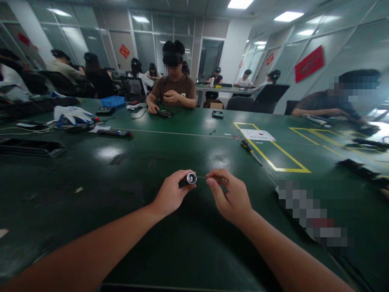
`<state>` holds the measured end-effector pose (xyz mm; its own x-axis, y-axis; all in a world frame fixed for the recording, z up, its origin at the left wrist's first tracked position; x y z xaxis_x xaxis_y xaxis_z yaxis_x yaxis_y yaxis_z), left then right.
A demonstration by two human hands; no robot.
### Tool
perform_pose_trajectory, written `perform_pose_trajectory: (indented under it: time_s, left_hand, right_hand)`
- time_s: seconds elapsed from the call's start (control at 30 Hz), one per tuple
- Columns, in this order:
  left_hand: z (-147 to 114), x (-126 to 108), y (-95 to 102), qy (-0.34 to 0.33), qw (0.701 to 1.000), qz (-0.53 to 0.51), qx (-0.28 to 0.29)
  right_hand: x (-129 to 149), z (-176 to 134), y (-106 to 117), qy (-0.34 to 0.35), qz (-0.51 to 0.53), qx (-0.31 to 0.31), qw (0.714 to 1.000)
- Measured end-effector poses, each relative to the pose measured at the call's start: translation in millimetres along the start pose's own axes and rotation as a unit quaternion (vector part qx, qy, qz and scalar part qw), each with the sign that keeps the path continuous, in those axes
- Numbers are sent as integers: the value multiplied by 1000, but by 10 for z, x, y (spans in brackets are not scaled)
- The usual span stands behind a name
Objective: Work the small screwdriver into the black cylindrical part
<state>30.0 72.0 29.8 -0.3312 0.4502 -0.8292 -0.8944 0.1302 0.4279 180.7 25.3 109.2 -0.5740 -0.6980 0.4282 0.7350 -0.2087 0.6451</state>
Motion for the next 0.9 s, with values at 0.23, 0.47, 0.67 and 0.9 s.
perform_pose_trajectory:
  time_s: [0.23, 0.47, 0.67, 0.9]
  left_hand:
    - [-1, 10, 23, 5, 1000, 5, -10]
    - [-9, 27, -9, 0, 1000, -4, 1]
    - [-3, 16, 0, 6, 1000, -6, 1]
    - [-4, 13, -23, 4, 1000, -1, 6]
  right_hand:
    - [17, -32, 70, -1, 4, -26, 1000]
    - [19, -8, 6, 10, -5, 1, 1000]
    - [28, -28, 42, 10, 9, -10, 1000]
    - [55, -26, -12, 20, 15, 14, 1000]
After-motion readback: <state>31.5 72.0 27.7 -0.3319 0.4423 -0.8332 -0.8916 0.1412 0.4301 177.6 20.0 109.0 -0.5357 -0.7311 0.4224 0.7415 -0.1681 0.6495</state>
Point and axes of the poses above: each hand's wrist, its own z-axis towards the middle knuckle, its own y-axis out of the back of the hand, x = y × z, the point moved 9 cm from there along z, towards the middle knuckle, and after that the axes turned 5 degrees about x, right-handed, at the moved point
